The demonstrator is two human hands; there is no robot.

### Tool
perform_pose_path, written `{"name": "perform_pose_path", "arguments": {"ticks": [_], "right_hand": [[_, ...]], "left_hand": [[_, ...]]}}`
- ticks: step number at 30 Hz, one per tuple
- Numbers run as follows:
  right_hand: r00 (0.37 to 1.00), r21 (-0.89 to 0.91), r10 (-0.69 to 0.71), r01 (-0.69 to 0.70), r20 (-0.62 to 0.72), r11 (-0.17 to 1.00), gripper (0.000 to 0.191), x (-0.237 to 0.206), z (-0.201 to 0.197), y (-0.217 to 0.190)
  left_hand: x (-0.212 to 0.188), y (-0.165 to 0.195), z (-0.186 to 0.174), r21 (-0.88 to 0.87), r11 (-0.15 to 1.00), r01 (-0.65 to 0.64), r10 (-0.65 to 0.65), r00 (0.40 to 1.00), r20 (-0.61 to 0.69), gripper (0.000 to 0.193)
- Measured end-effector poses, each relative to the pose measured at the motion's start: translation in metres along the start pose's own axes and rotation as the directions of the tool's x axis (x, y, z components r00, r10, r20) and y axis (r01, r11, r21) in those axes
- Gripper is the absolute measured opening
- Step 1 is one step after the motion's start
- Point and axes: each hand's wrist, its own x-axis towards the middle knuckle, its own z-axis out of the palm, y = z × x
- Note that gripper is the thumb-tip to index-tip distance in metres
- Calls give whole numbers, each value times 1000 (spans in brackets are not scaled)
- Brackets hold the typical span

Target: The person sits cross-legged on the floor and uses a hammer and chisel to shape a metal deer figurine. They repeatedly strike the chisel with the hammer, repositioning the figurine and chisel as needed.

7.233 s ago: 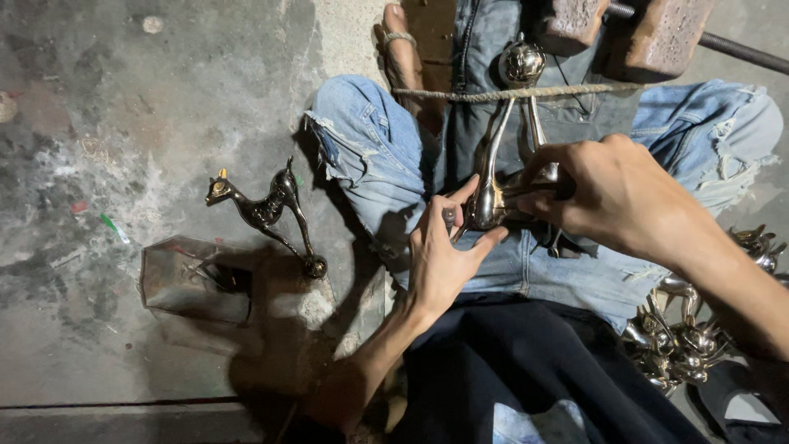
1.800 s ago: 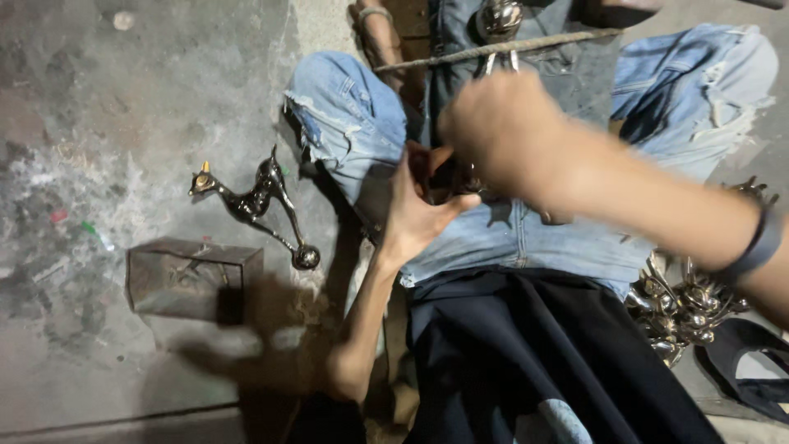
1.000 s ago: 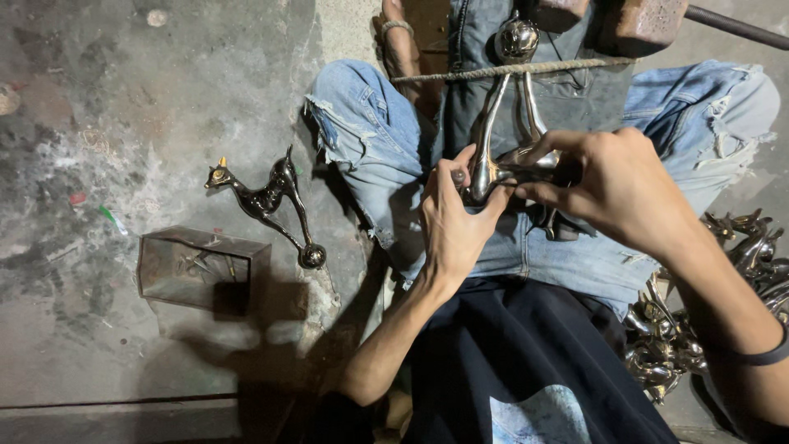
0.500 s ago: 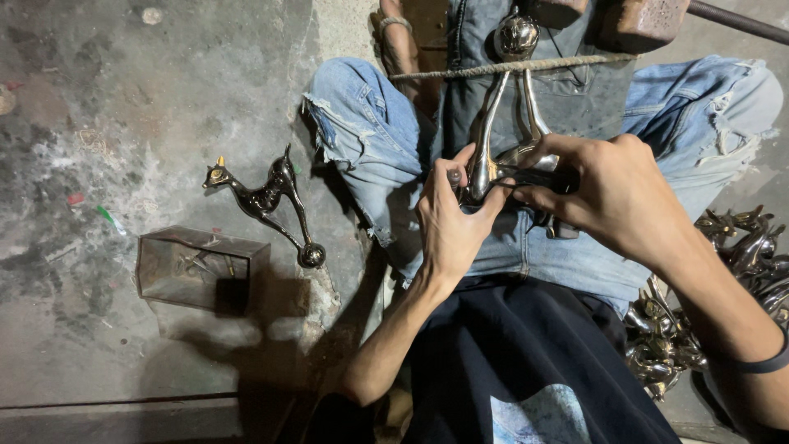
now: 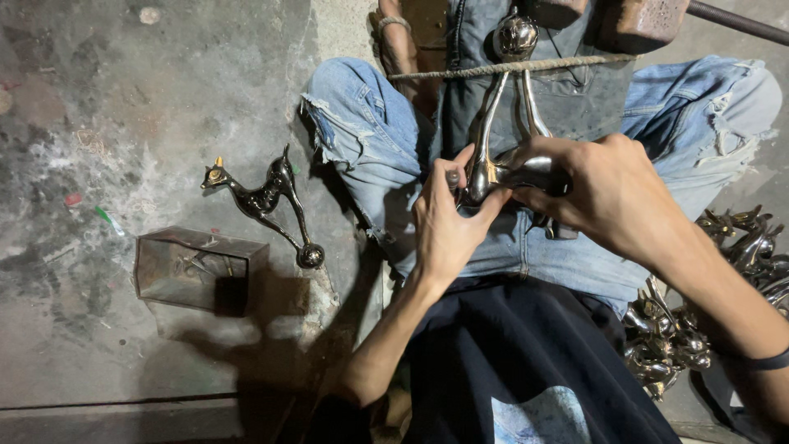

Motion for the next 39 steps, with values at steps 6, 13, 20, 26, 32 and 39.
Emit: {"name": "perform_pose_path", "arguments": {"ticks": [6, 13, 20, 26, 32, 39], "right_hand": [[959, -494, -34, 175, 280, 851, 23, 39, -17, -8], [797, -592, -307, 595, 520, 543, 35, 97, -31, -22], [840, -533, -246, 506, 483, 678, 45, 96, -31, -8], [863, -251, -482, 505, 151, 826, 57, 65, -29, 15], [963, -568, -12, 170, 270, 805, 37, 54, -14, -18], [972, -665, -185, 232, 142, 710, 12, 60, 3, -57]], "left_hand": [[8, -12, -22, -126, 990, 71, -36, 966, 256, 53], [11, -15, -19, -216, 958, 189, -129, 956, 265, 54], [15, -18, -23, -172, 956, 239, -185, 942, 281, 56], [12, -22, -20, -220, 955, 201, -138, 953, 270, 55], [4, -31, -18, -267, 938, 224, -147, 949, 279, 62], [11, -57, -37, -620, 718, 317, -30, 904, 427, 47]]}}
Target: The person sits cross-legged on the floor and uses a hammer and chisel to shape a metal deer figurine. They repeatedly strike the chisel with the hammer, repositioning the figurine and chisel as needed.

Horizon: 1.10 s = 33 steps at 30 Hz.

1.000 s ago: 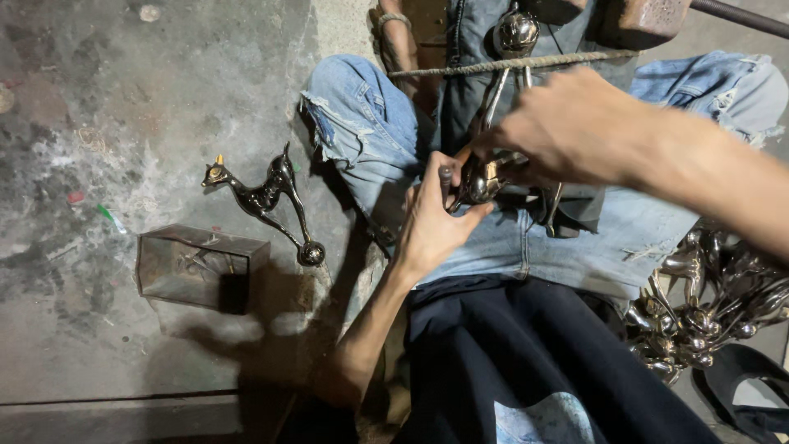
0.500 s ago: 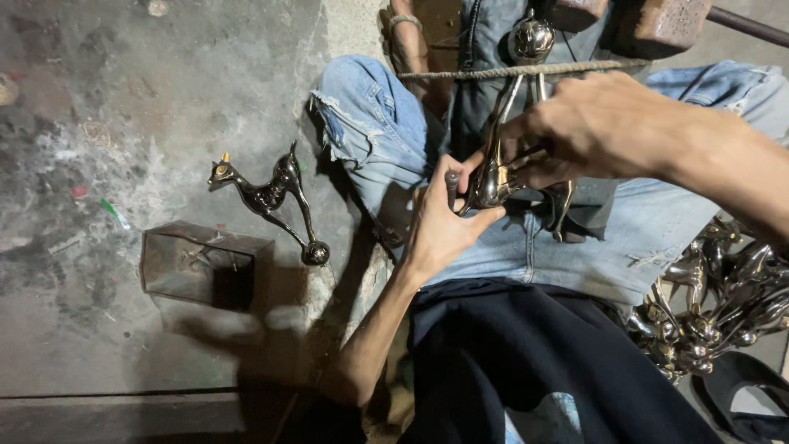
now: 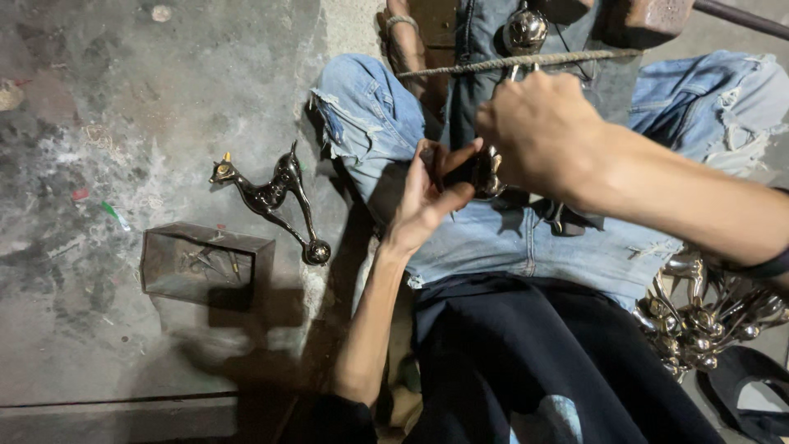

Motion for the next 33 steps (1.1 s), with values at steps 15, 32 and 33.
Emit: {"name": "perform_pose_path", "arguments": {"ticks": [15, 32, 33], "right_hand": [[947, 487, 319, -266, -28, 832, 44, -65, 5, 23], [922, 740, 366, -157, -127, 654, 32, -86, 43, 5], [920, 739, 367, -151, -138, 656, 31, -86, 43, 6]], "left_hand": [[-3, 2, 8, 184, 958, -218, 232, 971, -55, 40], [2, 13, 64, 626, 780, -1, 282, 893, -350, 45], [2, 13, 65, 625, 780, -18, 303, 885, -353, 44]]}}
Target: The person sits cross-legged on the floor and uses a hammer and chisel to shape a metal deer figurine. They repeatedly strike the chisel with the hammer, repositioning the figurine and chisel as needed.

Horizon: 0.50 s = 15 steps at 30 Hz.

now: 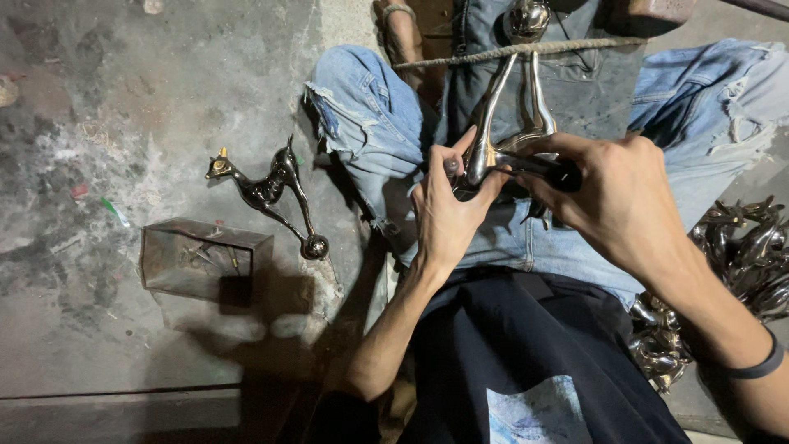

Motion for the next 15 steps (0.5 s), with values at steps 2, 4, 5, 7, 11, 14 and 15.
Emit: {"name": "perform_pose_path", "arguments": {"ticks": [2, 4, 5, 7, 11, 14, 15], "right_hand": [[1000, -2, -17, 17, -16, 1000, 30, 0, 0, 1], [1000, 24, -27, 27, -11, 999, 31, 0, 0, 2], [999, 38, -34, 34, -7, 999, 31, 0, 0, 3], [999, 37, -36, 36, 7, 999, 29, 0, 0, 4], [993, 50, -110, 112, -40, 992, 28, 1, 0, 3], [999, 9, -31, 31, 26, 999, 30, 3, -2, -1], [999, 6, -39, 39, 29, 999, 30, 4, -2, -3]], "left_hand": [[0, 0, 1, -8, 1000, 18, -18, 1000, -2, 45], [1, 1, 1, -8, 1000, 17, -17, 1000, 2, 46], [0, 1, 1, -3, 1000, 8, -8, 1000, 4, 45], [0, 1, 0, 0, 1000, 3, -3, 1000, 6, 45], [0, 1, -1, -14, 999, 37, -37, 999, 18, 44], [1, 0, -1, 6, 999, 43, -43, 999, 32, 45], [1, 0, -1, 16, 999, 37, -38, 999, 36, 46]]}}
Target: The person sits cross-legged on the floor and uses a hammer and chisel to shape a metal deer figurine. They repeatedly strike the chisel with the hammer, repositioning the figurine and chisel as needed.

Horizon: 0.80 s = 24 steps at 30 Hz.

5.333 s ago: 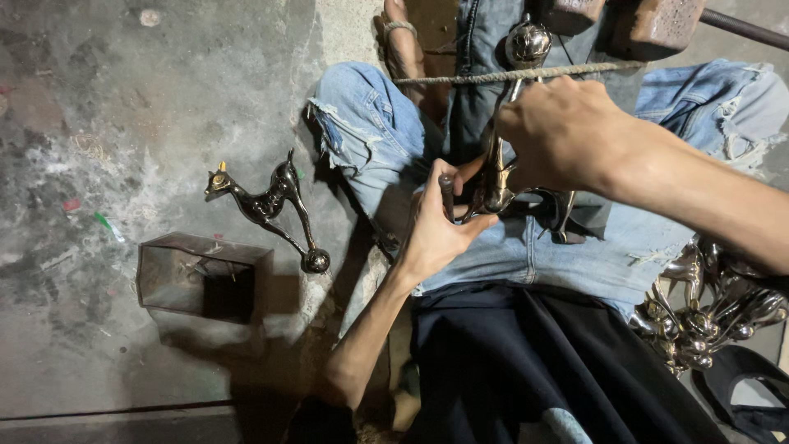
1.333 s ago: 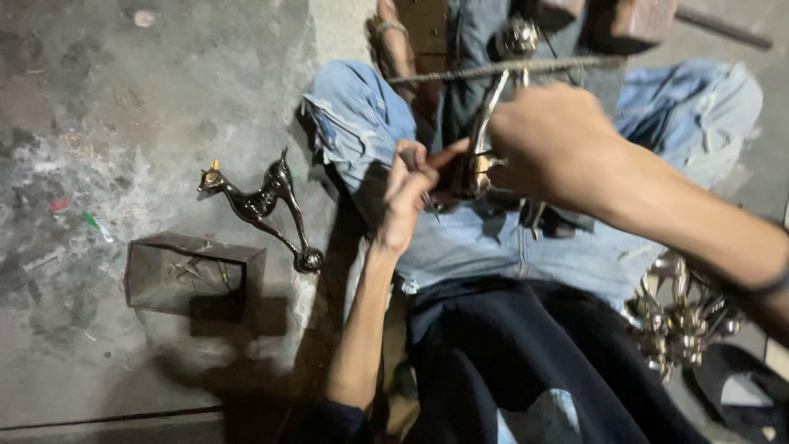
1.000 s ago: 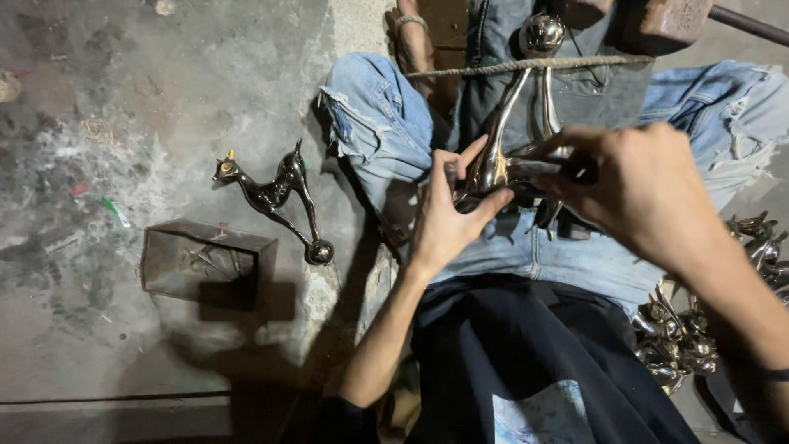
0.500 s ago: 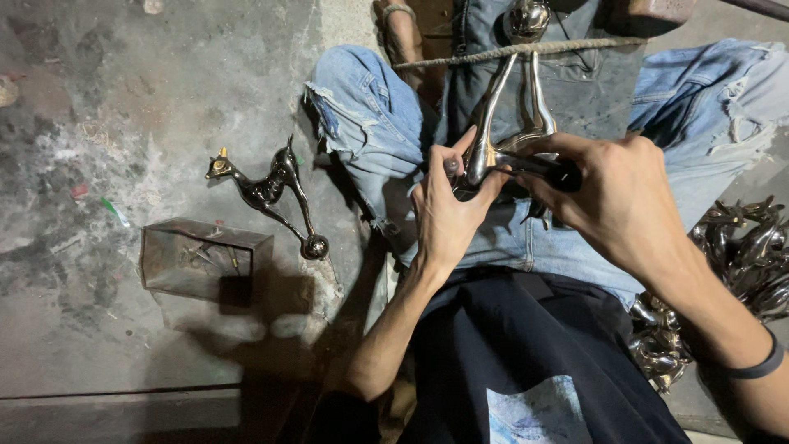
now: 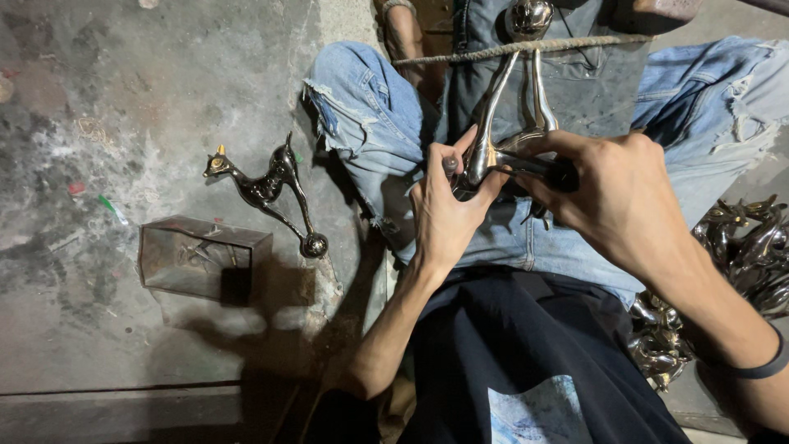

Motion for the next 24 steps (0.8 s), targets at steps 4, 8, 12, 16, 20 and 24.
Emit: {"name": "perform_pose_path", "arguments": {"ticks": [4, 8, 12, 16, 20, 24], "right_hand": [[996, -57, -85, 85, -5, 995, 33, 6, -3, -7], [977, -171, -211, 214, 39, 962, 36, 16, -8, -12], [975, -322, -161, 204, 155, 924, 23, 28, -12, -19], [964, -563, -77, 213, 255, 798, 23, 40, 6, -40], [930, -694, -201, 364, 308, 621, 9, 27, 38, -66], [930, -785, -267, 359, 253, 505, 13, 1, 67, -78]], "left_hand": [[0, -6, -9, -123, 991, -45, 58, 993, 102, 52], [3, -21, -23, -158, 987, -18, 56, 969, 242, 54], [7, -40, -28, -570, 797, 199, 76, 903, 422, 51], [10, -54, -35, -671, 659, 340, 37, 877, 480, 50], [17, -58, -42, -602, 736, 310, 18, 880, 475, 37], [23, -53, -51, -439, 885, 155, 87, 871, 483, 32]]}}
